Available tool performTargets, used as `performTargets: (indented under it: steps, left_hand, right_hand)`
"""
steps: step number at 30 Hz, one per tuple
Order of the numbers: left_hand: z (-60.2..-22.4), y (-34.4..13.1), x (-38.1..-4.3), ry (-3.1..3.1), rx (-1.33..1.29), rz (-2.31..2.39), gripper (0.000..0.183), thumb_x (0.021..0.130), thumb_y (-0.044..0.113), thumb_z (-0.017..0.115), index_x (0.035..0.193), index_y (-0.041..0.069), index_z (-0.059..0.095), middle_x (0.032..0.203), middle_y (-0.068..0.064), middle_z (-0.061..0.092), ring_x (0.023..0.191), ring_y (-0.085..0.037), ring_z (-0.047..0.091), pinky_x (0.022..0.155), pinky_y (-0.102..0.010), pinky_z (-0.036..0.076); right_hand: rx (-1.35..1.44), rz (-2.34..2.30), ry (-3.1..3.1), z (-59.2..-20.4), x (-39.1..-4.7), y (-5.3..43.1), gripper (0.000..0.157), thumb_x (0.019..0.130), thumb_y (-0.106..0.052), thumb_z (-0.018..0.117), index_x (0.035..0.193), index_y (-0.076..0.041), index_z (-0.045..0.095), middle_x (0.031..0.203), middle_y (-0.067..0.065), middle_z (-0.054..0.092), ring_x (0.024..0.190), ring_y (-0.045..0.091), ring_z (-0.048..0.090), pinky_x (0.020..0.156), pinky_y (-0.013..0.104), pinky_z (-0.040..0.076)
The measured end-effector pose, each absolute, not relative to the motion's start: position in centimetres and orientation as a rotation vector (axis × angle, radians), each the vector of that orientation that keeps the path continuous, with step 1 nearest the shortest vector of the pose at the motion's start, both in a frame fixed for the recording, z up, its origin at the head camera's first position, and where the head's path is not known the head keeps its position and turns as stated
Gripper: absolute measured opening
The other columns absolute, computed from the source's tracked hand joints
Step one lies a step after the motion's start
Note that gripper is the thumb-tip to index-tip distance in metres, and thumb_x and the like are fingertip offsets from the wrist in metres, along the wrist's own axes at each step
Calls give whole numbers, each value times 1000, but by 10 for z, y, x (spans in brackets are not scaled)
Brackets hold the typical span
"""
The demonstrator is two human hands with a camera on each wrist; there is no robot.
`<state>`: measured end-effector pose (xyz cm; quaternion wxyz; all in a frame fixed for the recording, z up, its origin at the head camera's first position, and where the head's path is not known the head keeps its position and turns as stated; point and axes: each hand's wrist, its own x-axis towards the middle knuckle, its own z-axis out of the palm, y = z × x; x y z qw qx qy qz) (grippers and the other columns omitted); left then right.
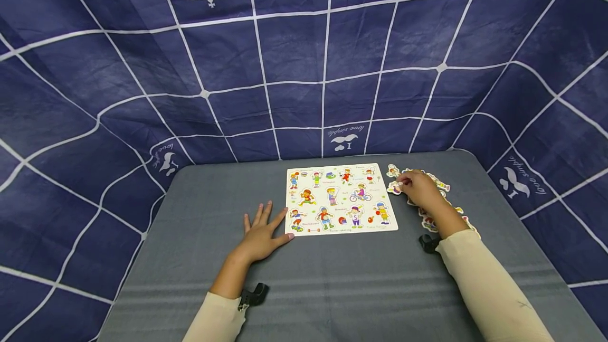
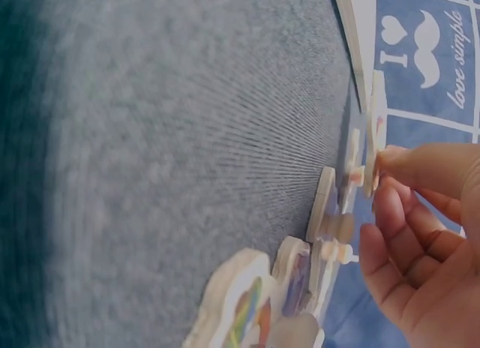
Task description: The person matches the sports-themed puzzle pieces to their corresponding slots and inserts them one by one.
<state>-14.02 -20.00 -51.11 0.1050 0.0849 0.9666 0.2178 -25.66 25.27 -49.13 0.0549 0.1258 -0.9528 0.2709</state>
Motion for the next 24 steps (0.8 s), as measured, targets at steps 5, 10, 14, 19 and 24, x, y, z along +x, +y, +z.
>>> performTargets:
  steps: [5,10,14,19,24]
  left_hand:
    - [-512,-199,-140,2850,250,636,80,93,66,58,160,34,29,171,-15,6,159,-40,-4,117,-74,-10]
    - [-514,-200,-140,2856,248,631,80,93,67,58,160,34,30,171,-15,6,158,-40,-4,117,-74,-10]
    - [-516,-200,-141,2857,249,640,80,92,67,58,160,34,30,171,-15,6,158,-40,-4,117,-74,-10]
    - [-516,-200,-142,2851,248,641,81,92,67,58,160,35,29,172,-14,5,159,-39,-5,117,-74,-12]
    - [-517,-201,-143,2851,245,639,81,92,68,57,160,35,29,172,-14,5,159,-39,-6,117,-73,-12]
  right_hand:
    - [314,852,-2889,-487,-252,253,15,92,-7,69,104,-1,74,91,14,66,80,23,58,71,33,42]
    - [301,866,-2867,-484,-248,254,12,91,-9,70,100,-2,74,89,12,66,78,20,57,70,33,43]
    - [310,866,-2840,-482,-245,253,11,90,-12,71,96,-3,74,85,9,68,76,17,56,69,32,43]
    - [307,885,-2809,-480,-242,250,13,90,-14,72,94,-2,74,82,8,69,71,14,56,66,29,44]
    - [270,902,-2799,-476,-236,243,14,90,-17,73,93,-4,73,83,8,69,73,13,57,66,27,44]
